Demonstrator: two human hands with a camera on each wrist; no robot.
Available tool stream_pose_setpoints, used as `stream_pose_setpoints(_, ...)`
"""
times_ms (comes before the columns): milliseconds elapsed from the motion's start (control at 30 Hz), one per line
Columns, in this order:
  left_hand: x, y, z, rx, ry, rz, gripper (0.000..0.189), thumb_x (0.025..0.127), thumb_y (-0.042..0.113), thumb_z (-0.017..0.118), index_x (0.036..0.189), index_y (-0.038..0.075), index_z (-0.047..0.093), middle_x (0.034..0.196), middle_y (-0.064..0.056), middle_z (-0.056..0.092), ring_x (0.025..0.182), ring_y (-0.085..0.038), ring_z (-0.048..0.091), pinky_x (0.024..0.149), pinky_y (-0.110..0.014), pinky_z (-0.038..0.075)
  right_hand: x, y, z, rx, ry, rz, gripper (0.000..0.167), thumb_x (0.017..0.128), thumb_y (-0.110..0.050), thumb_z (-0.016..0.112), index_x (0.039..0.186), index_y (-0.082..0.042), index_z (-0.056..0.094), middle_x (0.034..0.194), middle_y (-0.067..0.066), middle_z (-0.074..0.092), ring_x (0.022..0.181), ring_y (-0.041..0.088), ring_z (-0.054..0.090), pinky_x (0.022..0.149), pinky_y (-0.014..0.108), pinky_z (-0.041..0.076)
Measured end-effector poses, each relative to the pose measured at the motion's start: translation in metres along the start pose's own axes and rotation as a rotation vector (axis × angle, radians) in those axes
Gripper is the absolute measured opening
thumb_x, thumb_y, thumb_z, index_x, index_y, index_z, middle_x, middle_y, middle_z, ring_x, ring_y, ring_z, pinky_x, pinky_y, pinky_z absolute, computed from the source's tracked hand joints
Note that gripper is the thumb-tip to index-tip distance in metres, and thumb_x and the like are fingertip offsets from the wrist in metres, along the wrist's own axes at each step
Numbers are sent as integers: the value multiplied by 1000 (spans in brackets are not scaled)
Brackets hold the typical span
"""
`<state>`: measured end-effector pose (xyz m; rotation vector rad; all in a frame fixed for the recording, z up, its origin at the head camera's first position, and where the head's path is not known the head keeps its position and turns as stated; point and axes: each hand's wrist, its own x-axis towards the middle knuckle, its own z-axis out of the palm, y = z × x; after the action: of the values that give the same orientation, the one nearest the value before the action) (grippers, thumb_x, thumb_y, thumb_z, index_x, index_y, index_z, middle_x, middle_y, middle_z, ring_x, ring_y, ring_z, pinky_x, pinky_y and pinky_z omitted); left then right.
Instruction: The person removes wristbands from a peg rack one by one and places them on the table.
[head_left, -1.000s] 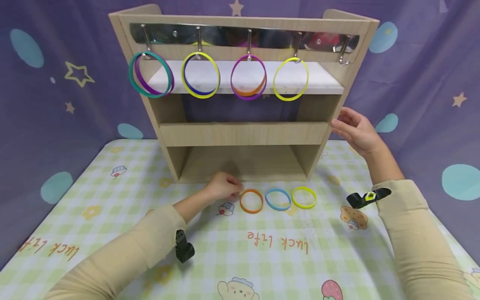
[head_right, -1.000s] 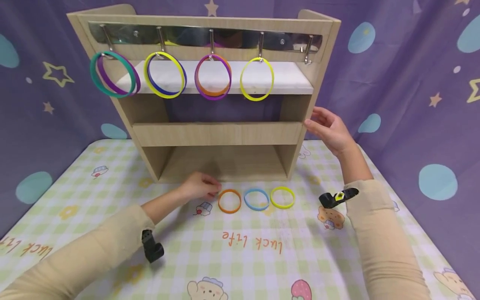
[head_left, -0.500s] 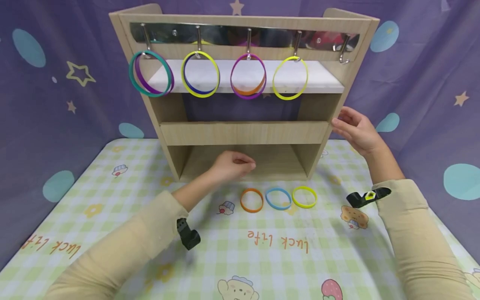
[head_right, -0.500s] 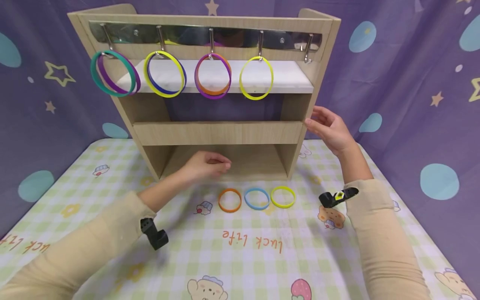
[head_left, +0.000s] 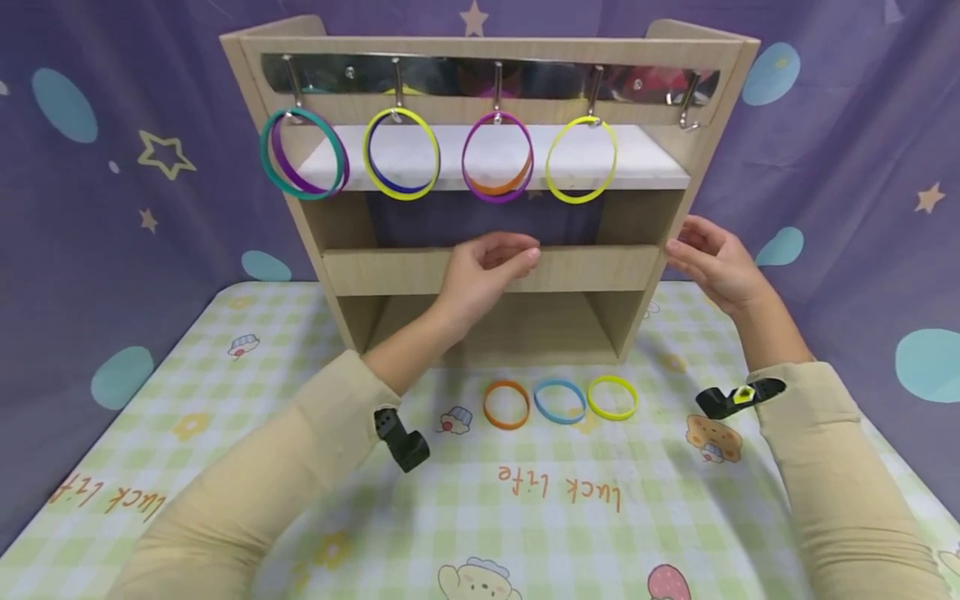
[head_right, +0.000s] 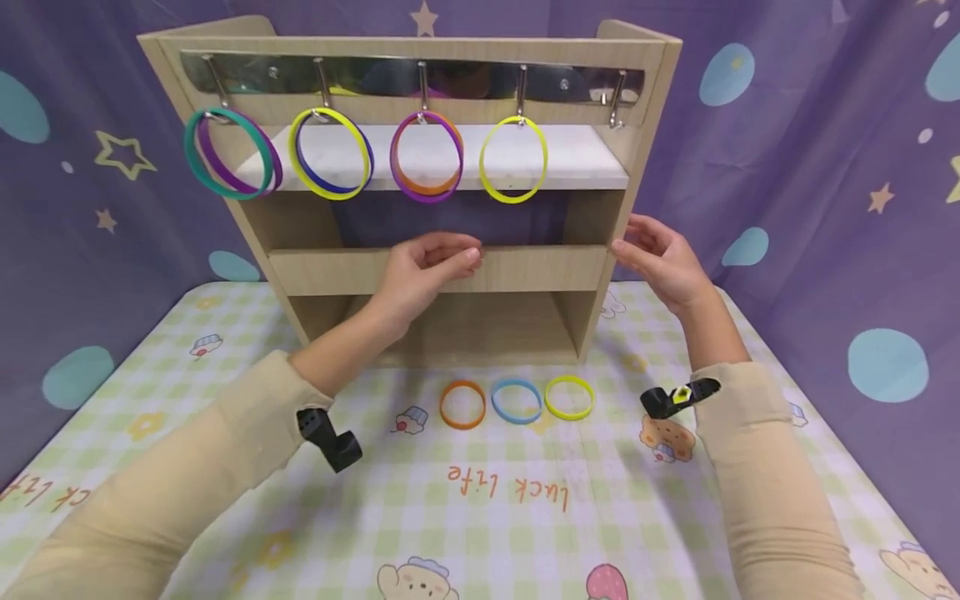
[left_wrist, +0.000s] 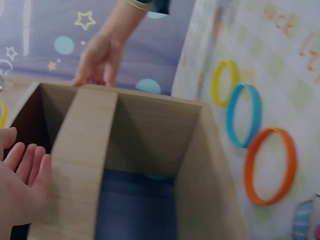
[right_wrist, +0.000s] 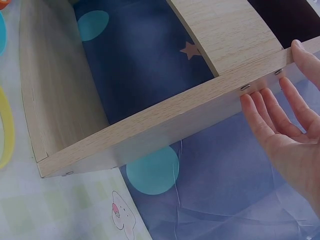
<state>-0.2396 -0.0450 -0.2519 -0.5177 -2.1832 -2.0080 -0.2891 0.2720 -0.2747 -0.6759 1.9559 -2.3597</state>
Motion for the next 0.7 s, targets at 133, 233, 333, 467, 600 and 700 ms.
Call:
stream_pose_setpoints(133, 6, 13, 9, -80, 47, 77, 24, 89, 10, 68, 109, -3, 68, 106, -20, 71, 87, -15, 69, 83, -27, 61, 0, -2, 0, 8, 10, -2, 29, 93, 4, 55, 115, -13, 62, 104, -2, 66, 94, 8, 63, 81, 16, 57)
stream_pose_setpoints(233, 9, 20, 18, -162, 90, 100, 24, 88, 7, 68, 109, -5, 67, 107, -21, 70, 83, -9, 68, 83, -27, 61, -1, -3, 0, 16, 22, -7, 28, 93, 4, 55, 114, -12, 63, 103, -1, 66, 93, 9, 63, 81, 16, 57)
stream_pose_setpoints(333, 12, 25, 26, -247, 129, 96, 25, 87, 4, 68, 110, -7, 66, 109, -24, 69, 80, -5, 67, 83, -29, 62, -1, -3, 0, 26, 30, -2, 28, 92, 5, 55, 114, -12, 63, 102, -1, 66, 93, 9, 63, 81, 16, 57)
stream_pose_setpoints(467, 16, 30, 33, -351, 169, 48, 27, 87, 0, 68, 112, -9, 65, 113, -27, 67, 79, -5, 67, 84, -33, 62, -1, -2, 0, 26, 29, 11, 29, 92, 5, 55, 113, -12, 63, 103, -2, 66, 94, 8, 63, 81, 16, 57)
stream_pose_setpoints(600, 19, 34, 36, -455, 206, -24, 28, 87, 0, 67, 112, -10, 64, 112, -27, 67, 74, -7, 67, 87, -35, 61, -1, -1, 1, 33, 23, 6, 29, 92, 5, 56, 113, -12, 64, 102, -2, 67, 93, 8, 63, 81, 17, 58)
stream_pose_setpoints(700, 22, 36, 39, -526, 224, -65, 26, 87, 0, 68, 111, -10, 64, 98, -21, 71, 72, -9, 67, 87, -36, 61, -1, 0, 1, 38, 23, -1, 28, 92, 5, 56, 112, -12, 64, 101, -1, 67, 92, 9, 64, 81, 17, 58)
